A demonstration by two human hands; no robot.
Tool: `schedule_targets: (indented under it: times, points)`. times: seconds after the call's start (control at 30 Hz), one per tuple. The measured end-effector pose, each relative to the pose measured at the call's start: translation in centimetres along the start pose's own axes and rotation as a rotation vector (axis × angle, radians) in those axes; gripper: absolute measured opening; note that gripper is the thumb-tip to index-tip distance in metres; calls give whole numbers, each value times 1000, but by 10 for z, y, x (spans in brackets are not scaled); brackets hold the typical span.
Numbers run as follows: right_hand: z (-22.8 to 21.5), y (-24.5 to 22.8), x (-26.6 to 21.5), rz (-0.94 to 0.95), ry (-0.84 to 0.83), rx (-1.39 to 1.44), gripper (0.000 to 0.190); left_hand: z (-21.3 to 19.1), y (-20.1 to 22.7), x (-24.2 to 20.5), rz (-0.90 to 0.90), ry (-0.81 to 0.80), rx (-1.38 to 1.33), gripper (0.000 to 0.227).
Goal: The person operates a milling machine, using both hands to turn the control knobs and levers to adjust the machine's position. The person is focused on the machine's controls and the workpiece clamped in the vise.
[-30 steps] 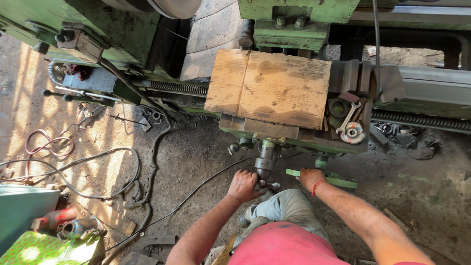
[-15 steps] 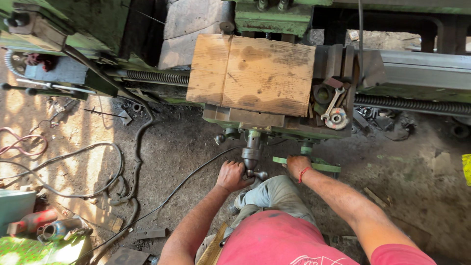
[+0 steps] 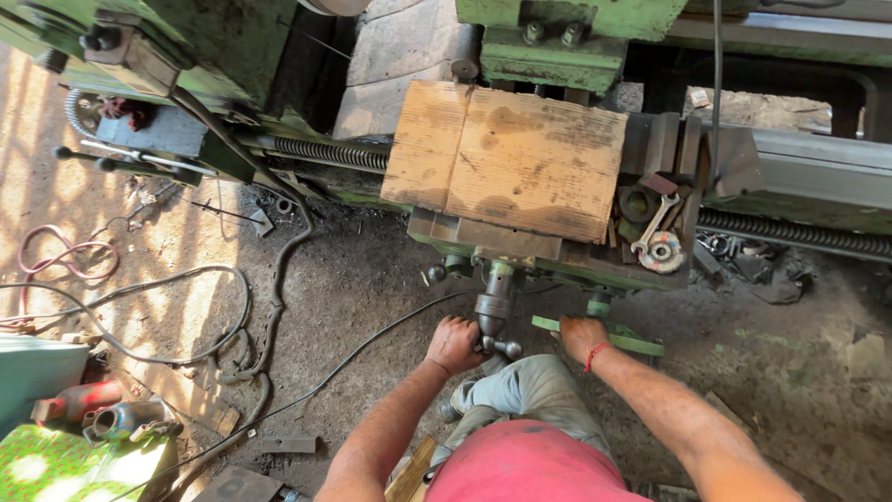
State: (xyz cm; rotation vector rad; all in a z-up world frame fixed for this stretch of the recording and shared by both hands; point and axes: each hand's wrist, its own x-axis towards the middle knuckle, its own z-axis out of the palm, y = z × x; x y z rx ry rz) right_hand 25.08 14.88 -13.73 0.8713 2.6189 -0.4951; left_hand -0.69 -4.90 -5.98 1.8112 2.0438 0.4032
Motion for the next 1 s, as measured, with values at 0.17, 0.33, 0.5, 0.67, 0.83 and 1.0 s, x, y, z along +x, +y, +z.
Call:
schedule_targets:
  times: [0.17, 0.33, 0.5, 0.67, 0.83, 1.0]
  points:
    - [-5, -1, -2, -5, -14, -23, 39, 21, -8, 0, 1, 77, -17, 32]
    - [-7, -3, 0, 5, -33, -13, 40, 32, -12, 0, -3, 92, -47, 27]
    - [-7, -3, -1, 14, -70, -32, 43, 38, -13, 1, -9, 93, -75, 26]
    - [-7, -3, 1, 40, -91, -41, 42, 44, -12, 3, -55, 116, -112, 26]
    - [-6, -3, 0, 37, -77, -44, 42, 52, -11, 7, -110, 148, -174, 28]
    - [-3, -4, 2, 46, -80, -42, 40, 59, -14, 6, -126, 145, -222, 30]
